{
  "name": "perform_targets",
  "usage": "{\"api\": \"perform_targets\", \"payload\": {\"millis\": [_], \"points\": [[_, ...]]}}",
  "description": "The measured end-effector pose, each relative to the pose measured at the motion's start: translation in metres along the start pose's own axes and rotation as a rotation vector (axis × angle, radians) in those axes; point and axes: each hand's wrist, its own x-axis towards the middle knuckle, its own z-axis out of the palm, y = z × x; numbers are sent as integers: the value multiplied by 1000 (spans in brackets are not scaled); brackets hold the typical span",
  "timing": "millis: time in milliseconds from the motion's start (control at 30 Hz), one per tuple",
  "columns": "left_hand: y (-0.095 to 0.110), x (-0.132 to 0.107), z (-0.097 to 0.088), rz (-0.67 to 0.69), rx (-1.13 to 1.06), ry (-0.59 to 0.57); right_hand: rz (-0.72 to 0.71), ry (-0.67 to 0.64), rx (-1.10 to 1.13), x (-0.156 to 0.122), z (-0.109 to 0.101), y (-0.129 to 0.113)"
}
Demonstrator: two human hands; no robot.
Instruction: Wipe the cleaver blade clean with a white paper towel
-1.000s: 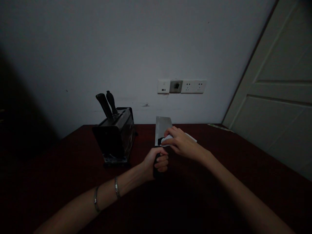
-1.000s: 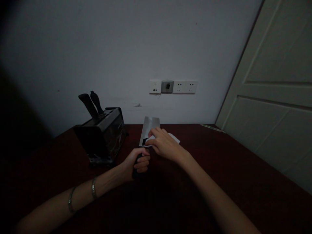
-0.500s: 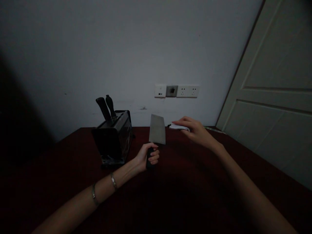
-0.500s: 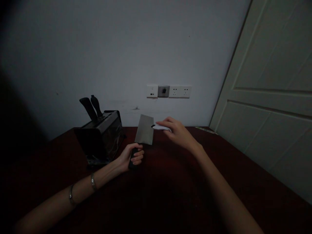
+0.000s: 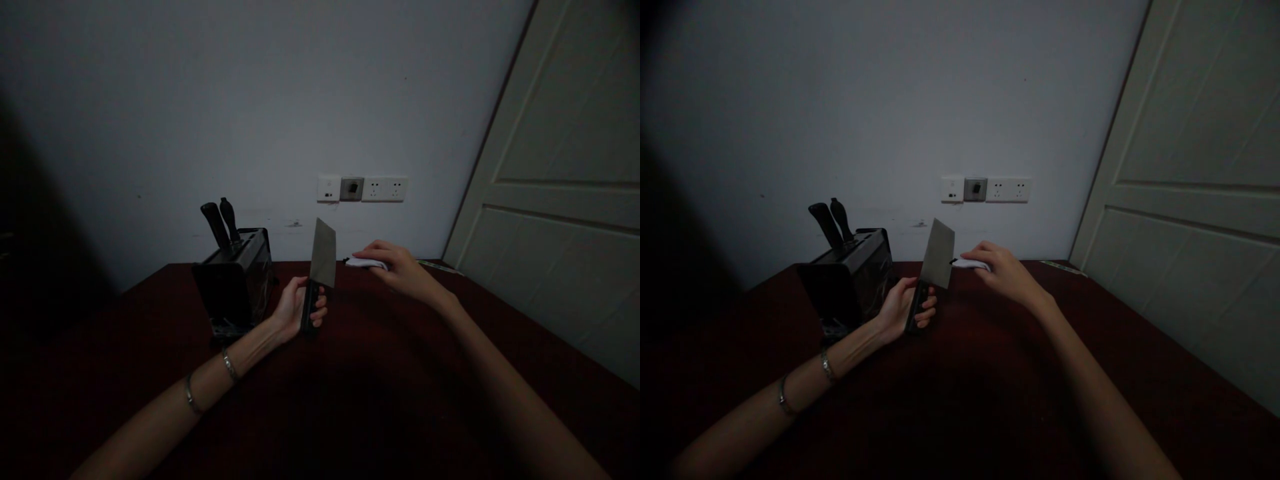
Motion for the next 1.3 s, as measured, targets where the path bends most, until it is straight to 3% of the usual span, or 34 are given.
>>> {"api": "perform_targets", "payload": {"millis": [500,867,1067,1300], "points": [[-6,2,8,100,398,244,-8,74,15,0,5,0],[-13,6,7,245,595,534,-11,99,31,1,9,-4],[-17,10,7,301,654,566,-8,84,40,2,14,-3],[-32,13,6,246,594,470,-23,82,5,3,22,-3]]}}
